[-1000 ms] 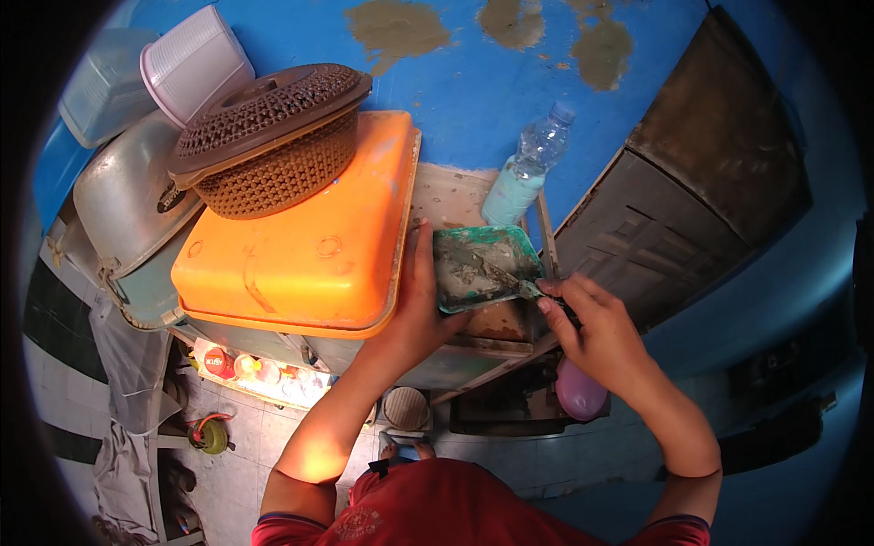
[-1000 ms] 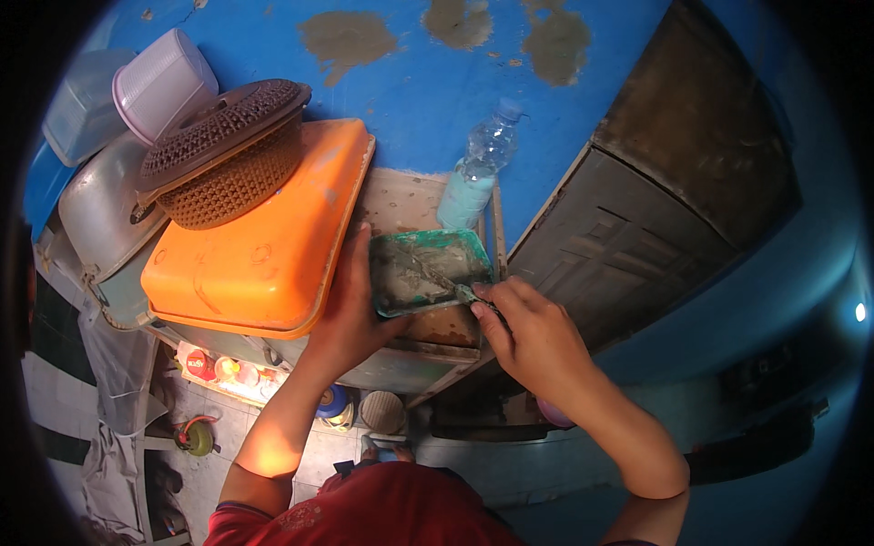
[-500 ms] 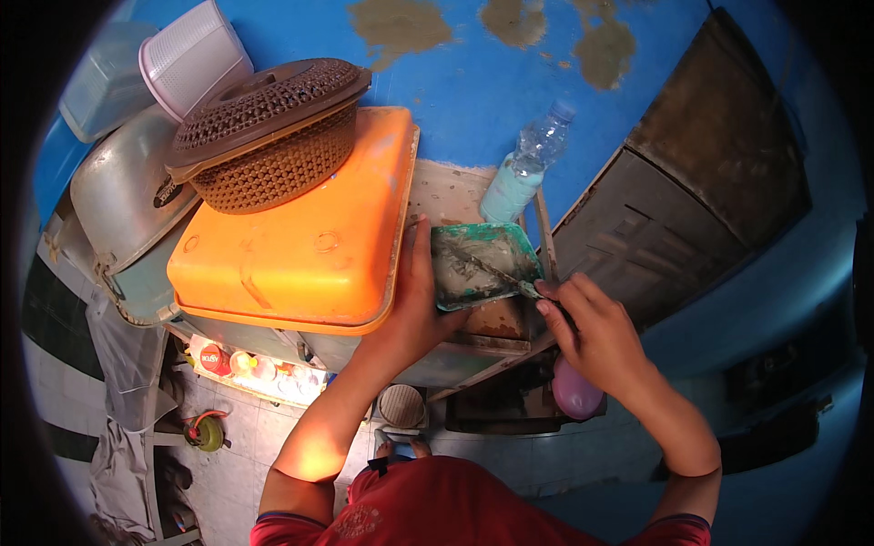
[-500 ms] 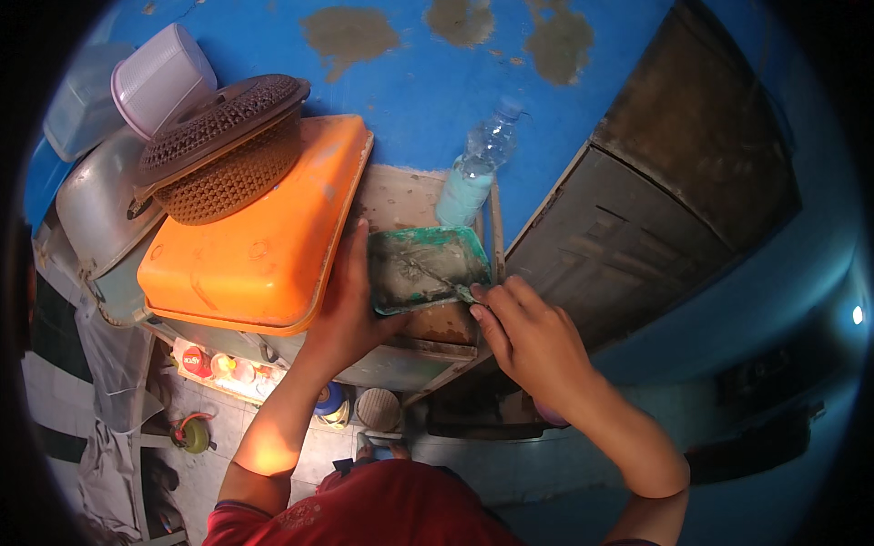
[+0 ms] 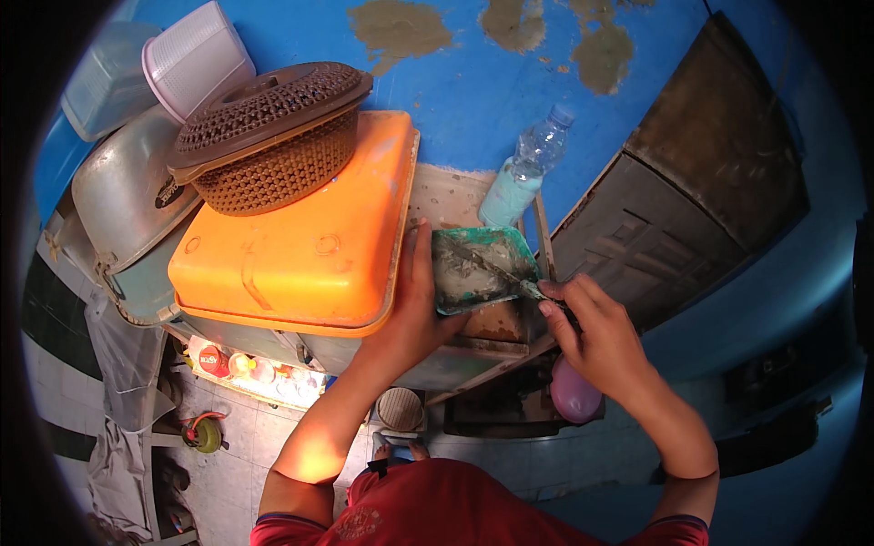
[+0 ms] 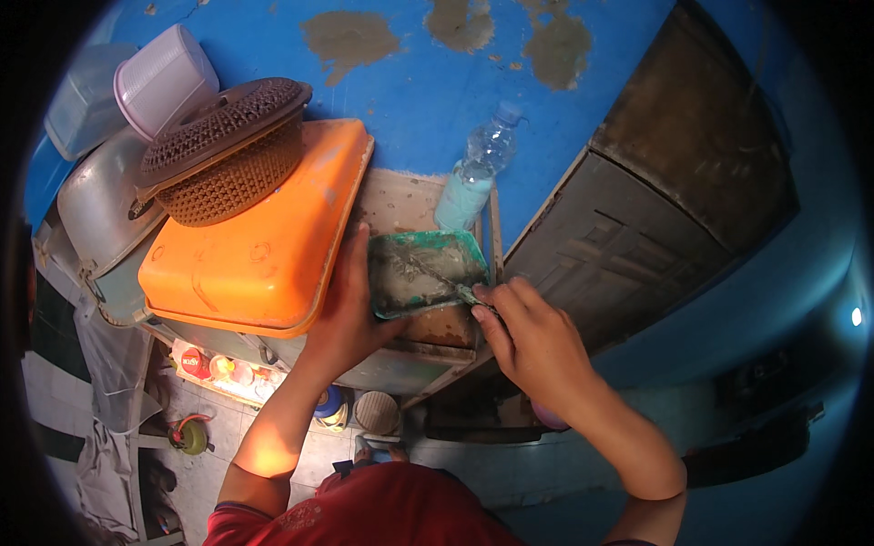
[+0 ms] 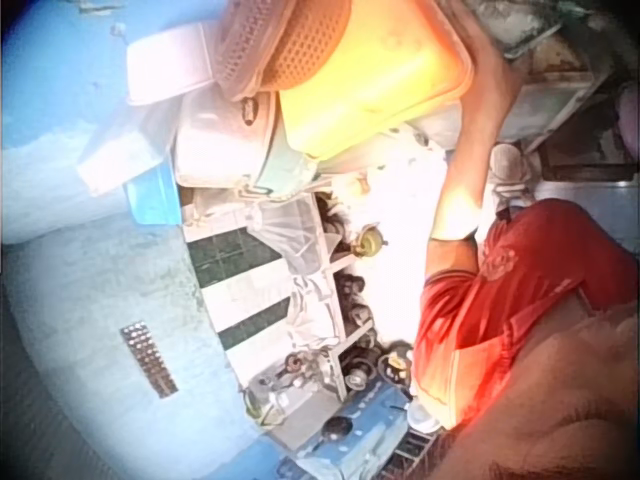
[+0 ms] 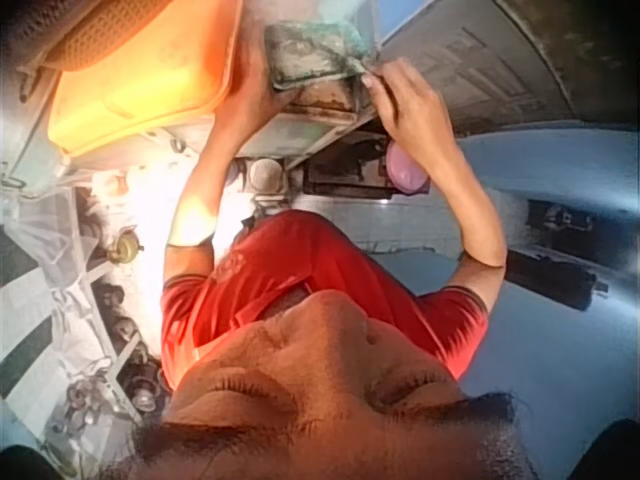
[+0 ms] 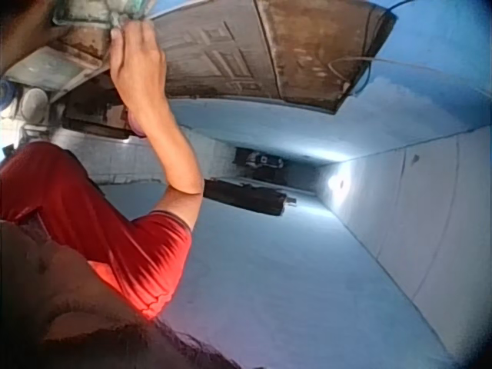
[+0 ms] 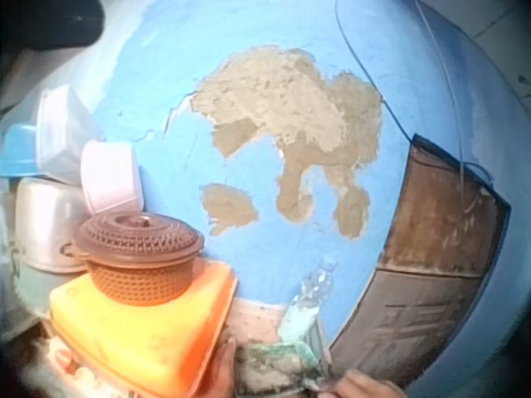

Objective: The person applies plaster to a blue wall using a trowel. They repeatedly scoop plaster from a container, spread it on the wall, and occasionally add water to the mixture.

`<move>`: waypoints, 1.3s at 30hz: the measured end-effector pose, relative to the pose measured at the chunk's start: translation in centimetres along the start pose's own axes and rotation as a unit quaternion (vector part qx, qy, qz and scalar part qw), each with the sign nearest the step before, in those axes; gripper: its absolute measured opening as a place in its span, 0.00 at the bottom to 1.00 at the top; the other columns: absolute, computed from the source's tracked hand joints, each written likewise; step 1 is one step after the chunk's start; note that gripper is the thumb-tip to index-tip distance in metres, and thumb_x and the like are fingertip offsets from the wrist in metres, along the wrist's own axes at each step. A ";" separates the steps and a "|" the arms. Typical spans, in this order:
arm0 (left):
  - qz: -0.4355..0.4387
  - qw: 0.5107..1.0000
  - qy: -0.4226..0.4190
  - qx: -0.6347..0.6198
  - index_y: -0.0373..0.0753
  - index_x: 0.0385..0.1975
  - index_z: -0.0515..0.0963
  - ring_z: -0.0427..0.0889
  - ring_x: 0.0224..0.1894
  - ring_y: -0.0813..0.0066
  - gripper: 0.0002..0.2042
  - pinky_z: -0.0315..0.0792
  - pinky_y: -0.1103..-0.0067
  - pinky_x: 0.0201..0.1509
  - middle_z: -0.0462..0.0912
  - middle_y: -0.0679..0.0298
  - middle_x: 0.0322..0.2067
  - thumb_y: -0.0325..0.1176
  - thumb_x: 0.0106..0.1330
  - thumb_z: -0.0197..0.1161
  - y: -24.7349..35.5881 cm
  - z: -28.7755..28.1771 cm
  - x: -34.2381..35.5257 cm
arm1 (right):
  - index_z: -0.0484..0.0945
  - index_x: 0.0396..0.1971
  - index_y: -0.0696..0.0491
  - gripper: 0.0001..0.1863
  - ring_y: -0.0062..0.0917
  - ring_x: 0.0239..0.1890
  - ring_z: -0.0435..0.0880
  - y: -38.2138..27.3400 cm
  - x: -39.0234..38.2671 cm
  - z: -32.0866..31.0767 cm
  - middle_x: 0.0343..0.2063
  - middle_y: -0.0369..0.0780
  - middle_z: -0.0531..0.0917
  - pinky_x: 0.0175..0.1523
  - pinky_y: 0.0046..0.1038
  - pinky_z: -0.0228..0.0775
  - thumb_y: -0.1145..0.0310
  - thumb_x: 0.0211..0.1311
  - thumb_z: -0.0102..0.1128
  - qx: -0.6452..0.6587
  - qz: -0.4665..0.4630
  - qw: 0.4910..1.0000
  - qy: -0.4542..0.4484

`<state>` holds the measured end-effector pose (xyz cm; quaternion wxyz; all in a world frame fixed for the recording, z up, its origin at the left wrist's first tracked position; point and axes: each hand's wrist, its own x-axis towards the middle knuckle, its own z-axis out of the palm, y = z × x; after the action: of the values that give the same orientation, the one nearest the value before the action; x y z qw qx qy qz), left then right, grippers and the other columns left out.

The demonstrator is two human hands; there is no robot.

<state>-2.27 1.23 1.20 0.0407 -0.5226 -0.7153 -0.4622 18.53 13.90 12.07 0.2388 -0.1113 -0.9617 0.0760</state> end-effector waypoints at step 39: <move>0.017 1.000 0.009 -0.015 0.32 0.80 0.41 0.65 0.73 0.45 0.64 0.63 0.62 0.76 0.61 0.42 0.70 0.29 0.47 0.85 -0.4 0.5 0.5 | 0.87 0.46 0.53 0.11 0.42 0.40 0.84 2.4 3.8 -2.3 0.36 0.44 0.79 0.44 0.43 0.77 0.69 0.66 0.67 -0.011 -0.051 0.995 -0.081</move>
<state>-2.55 1.93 0.90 0.0476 -0.5308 -0.6992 -0.4766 16.75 17.38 15.28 0.1623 -0.0583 -0.9831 0.0623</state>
